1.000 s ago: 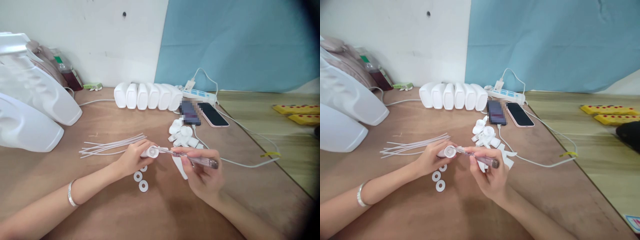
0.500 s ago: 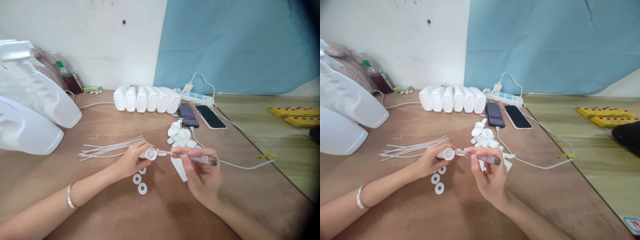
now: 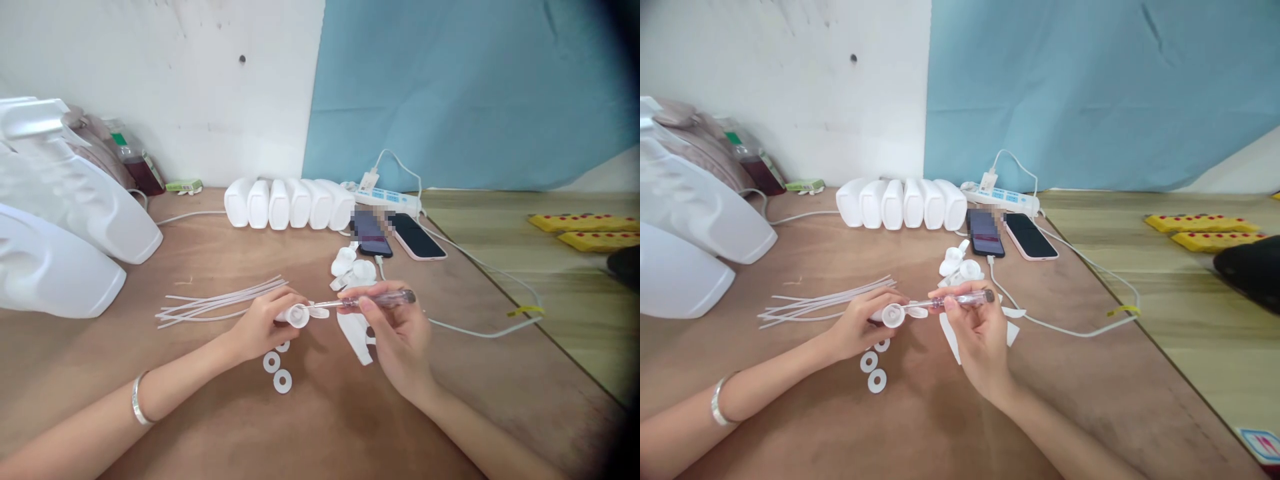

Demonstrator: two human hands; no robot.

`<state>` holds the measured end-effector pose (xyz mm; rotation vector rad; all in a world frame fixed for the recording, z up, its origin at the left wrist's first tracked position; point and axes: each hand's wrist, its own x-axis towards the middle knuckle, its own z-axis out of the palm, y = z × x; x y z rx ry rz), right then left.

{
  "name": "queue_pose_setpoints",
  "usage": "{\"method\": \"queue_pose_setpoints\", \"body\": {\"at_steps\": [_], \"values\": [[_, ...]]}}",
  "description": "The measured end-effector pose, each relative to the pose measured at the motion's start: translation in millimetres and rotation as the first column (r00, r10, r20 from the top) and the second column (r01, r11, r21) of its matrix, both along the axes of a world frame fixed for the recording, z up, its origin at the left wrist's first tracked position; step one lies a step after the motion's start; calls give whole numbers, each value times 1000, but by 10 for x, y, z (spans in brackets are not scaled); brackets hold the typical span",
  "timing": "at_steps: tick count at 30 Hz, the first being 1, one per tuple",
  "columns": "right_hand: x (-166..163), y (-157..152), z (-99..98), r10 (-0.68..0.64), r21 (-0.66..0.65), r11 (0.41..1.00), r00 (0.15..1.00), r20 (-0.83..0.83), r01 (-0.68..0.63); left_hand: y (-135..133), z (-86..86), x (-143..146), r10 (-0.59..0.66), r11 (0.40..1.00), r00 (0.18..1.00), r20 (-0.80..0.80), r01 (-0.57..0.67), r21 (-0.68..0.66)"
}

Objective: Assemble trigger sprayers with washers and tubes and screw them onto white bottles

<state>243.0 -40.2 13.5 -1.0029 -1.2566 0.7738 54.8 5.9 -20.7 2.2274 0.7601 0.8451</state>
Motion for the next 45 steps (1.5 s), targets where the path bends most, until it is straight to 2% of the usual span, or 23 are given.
{"method": "queue_pose_setpoints", "body": {"at_steps": [3,6,8,10,13,18,23,26,30,35,45], "values": [[9,-34,-42,5,58,998,998,63,-8,2,-6,-3,-4,1000,1000,4,4,22],[12,-96,-104,39,237,967,974,223,-93,2,-7,-7,-23,999,1000,-3,23,40],[6,-119,-124,64,295,944,958,280,-149,3,-12,-8,-37,998,999,-8,38,49],[-3,-113,-118,64,229,967,975,215,-114,6,-23,-11,-38,998,999,-7,38,52],[-8,-59,-88,53,33,998,998,40,-54,10,-44,-15,-26,999,1000,-7,26,45],[-4,32,-100,114,-154,979,986,-125,-133,11,-63,-11,-68,995,997,-21,69,77],[-10,74,-168,86,-261,952,959,-269,-159,19,-49,7,-41,999,999,11,41,35],[3,81,-173,76,-255,955,957,-281,-151,30,-31,16,-13,999,1000,25,14,-30],[25,53,-130,51,-173,981,973,-225,-92,40,-13,20,-5,996,998,60,10,-87],[6,14,-89,63,-110,991,984,-169,-82,44,-25,13,-3,995,995,97,12,-98],[-13,44,-171,65,-189,973,949,-307,-128,38,-35,17,9,997,995,99,-1,-72]]}}
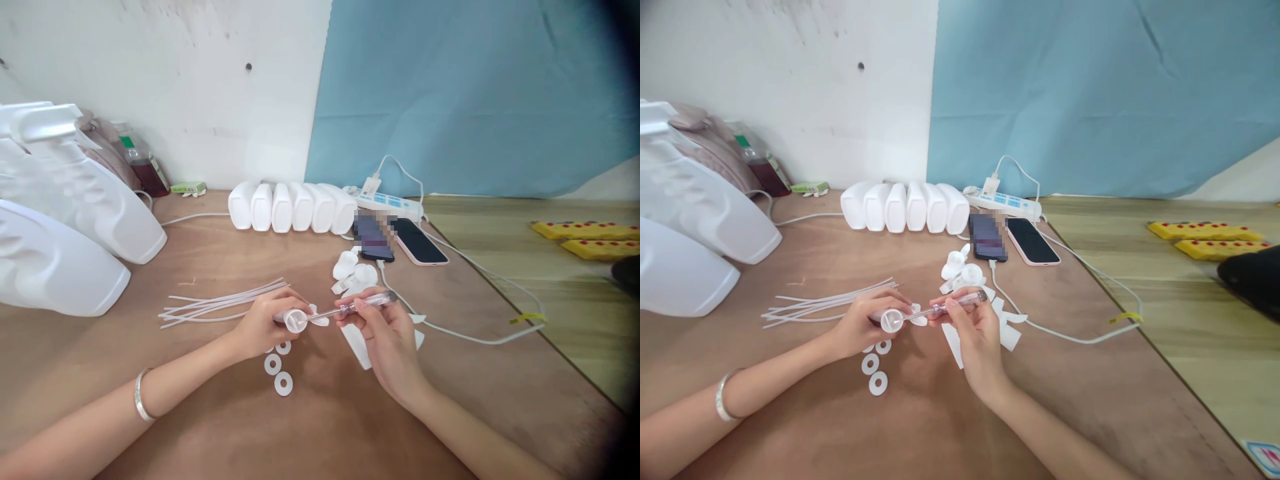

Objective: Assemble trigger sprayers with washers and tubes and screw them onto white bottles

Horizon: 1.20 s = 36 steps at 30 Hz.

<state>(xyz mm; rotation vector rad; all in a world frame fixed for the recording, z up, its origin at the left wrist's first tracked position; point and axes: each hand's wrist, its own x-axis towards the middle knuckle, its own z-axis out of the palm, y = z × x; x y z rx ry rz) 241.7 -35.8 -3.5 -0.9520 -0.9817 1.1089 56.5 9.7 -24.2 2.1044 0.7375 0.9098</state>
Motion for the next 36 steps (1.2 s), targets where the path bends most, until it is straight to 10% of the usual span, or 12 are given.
{"method": "queue_pose_setpoints", "body": {"at_steps": [14,25,28,32,36], "values": [[-55,-59,10,105,-130,985,992,-73,-114,22,-1,-6,13,1000,1000,13,-12,-28],[-101,-273,-114,195,233,911,853,484,-340,8,20,9,91,991,996,-4,-91,-101],[-91,-276,-149,34,501,767,804,593,-402,7,35,16,135,977,991,-12,-135,-167],[-111,-289,-257,-265,785,380,755,600,-489,-17,77,31,214,940,976,-31,-215,-267],[-130,-303,-343,-381,801,256,706,598,-541,13,110,130,270,910,961,-61,-276,-308]]}}
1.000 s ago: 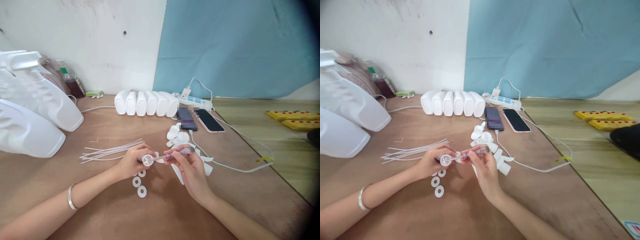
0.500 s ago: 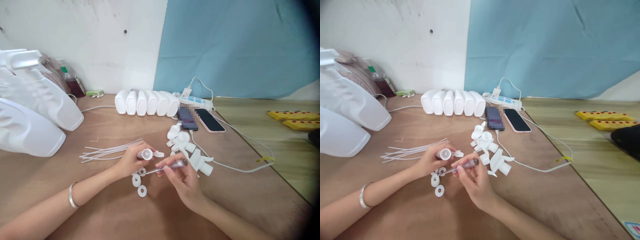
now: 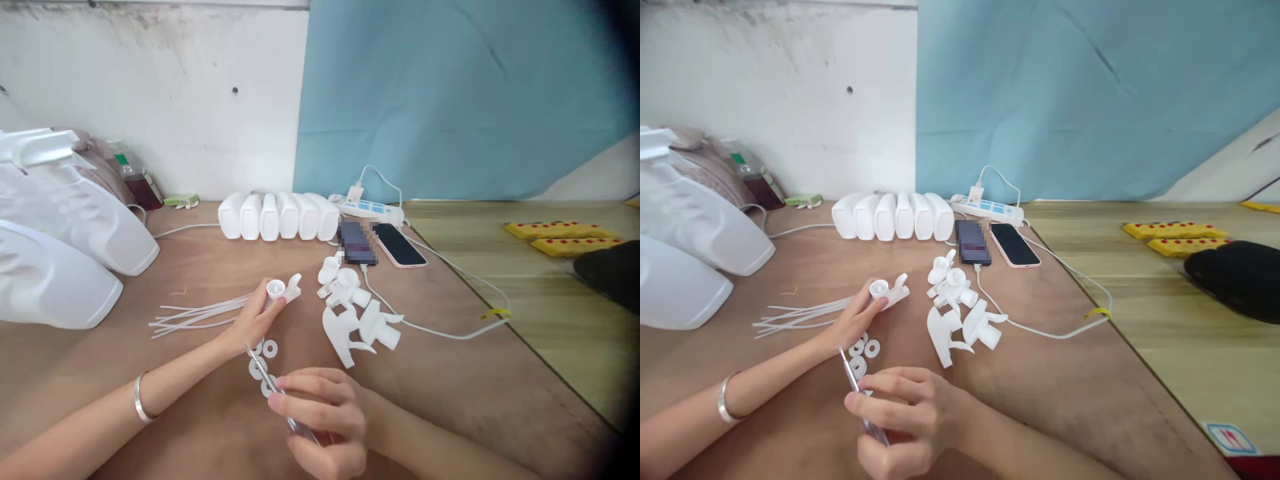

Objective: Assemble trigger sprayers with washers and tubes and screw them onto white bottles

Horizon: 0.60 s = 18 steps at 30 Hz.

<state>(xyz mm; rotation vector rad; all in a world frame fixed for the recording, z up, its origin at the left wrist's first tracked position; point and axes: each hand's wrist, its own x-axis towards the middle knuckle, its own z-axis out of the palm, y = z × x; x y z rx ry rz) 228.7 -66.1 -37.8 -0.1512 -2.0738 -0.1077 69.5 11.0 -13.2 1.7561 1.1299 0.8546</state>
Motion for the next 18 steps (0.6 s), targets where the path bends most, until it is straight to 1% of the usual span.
{"method": "queue_pose_setpoints", "body": {"at_steps": [4,7,10,14,18], "values": [[-7,4,51,-24,95,995,999,-39,28,211,-17,228,12,1000,1000,27,-12,-4],[-12,6,142,-20,118,993,998,-52,26,427,-76,438,57,998,997,46,-56,-31],[-12,4,216,-27,140,990,998,-54,35,554,-146,631,50,998,998,49,-48,-45],[14,-16,258,-36,152,988,999,-36,41,534,-192,796,-17,999,998,57,20,-40],[50,-47,301,-48,122,991,999,-5,48,480,-178,847,-108,994,993,53,108,-11]]}}
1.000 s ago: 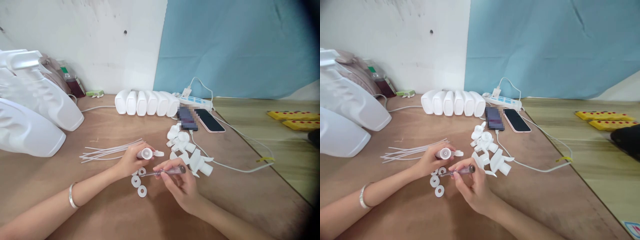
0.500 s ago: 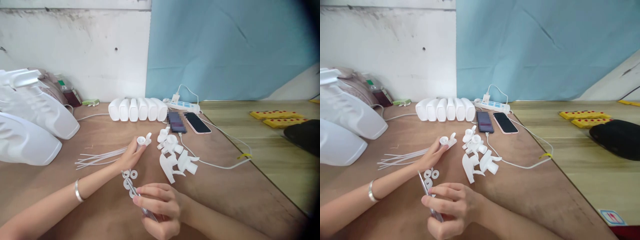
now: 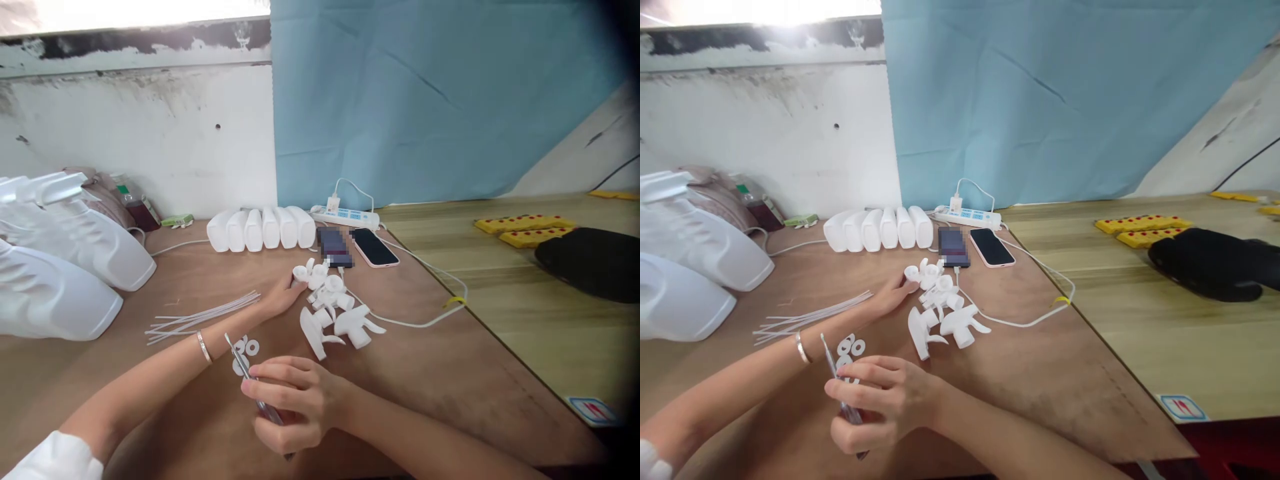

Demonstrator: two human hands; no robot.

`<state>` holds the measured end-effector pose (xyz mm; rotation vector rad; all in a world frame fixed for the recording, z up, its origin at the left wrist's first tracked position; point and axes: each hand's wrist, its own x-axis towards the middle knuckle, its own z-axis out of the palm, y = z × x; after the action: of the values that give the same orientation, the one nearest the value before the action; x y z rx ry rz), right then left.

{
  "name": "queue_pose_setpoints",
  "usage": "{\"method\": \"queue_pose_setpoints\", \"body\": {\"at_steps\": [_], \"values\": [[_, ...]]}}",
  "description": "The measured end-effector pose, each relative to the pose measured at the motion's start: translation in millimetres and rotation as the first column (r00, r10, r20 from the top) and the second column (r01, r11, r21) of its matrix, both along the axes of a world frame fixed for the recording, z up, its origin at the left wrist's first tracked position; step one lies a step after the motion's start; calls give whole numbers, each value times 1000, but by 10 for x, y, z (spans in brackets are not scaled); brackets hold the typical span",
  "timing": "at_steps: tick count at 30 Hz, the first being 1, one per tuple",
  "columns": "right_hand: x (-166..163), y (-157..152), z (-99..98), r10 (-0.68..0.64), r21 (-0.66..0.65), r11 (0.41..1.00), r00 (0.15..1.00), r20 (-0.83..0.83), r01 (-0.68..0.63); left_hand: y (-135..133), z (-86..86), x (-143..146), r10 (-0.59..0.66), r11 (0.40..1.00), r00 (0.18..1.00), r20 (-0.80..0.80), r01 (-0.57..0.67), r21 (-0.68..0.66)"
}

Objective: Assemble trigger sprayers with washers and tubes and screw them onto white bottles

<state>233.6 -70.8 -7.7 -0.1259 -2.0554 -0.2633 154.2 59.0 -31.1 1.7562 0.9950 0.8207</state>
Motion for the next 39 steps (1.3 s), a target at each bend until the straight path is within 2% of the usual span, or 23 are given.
{"method": "queue_pose_setpoints", "body": {"at_steps": [4,9,13,17,21,26,29,33,35,36,37,39], "values": [[15,-1,65,-17,1,1000,1000,2,17,4,32,18,-26,999,999,-38,26,19],[31,24,70,-35,3,999,999,-12,35,-44,121,-14,-120,991,991,-54,123,43],[48,21,27,-104,-26,994,995,1,104,-59,195,-160,-199,979,980,-30,200,35],[43,15,17,-165,-81,982,985,51,169,2,189,-359,-253,967,967,20,254,-10],[15,27,33,-139,-108,982,982,130,153,18,180,-469,-241,970,970,-6,241,-2],[-29,45,-11,-98,-94,988,971,218,121,-33,244,-450,-267,960,960,-81,272,65],[-43,32,-47,-130,-76,983,929,346,166,-72,271,-477,-222,963,962,-156,241,117],[-45,2,-51,-85,-154,971,864,496,183,-147,393,-651,-1,962,969,-248,69,266],[-40,-1,-57,-20,-222,962,853,521,158,-162,558,-808,136,912,941,-311,3,410],[-37,2,-65,8,-248,958,855,518,141,-154,670,-909,235,857,908,-347,-25,515],[-35,7,-74,34,-269,956,862,506,120,-136,798,-1025,362,769,857,-366,-52,637],[-34,19,-93,92,-311,947,867,490,75,-76,1076,-1302,633,550,713,-302,-140,823]]}}
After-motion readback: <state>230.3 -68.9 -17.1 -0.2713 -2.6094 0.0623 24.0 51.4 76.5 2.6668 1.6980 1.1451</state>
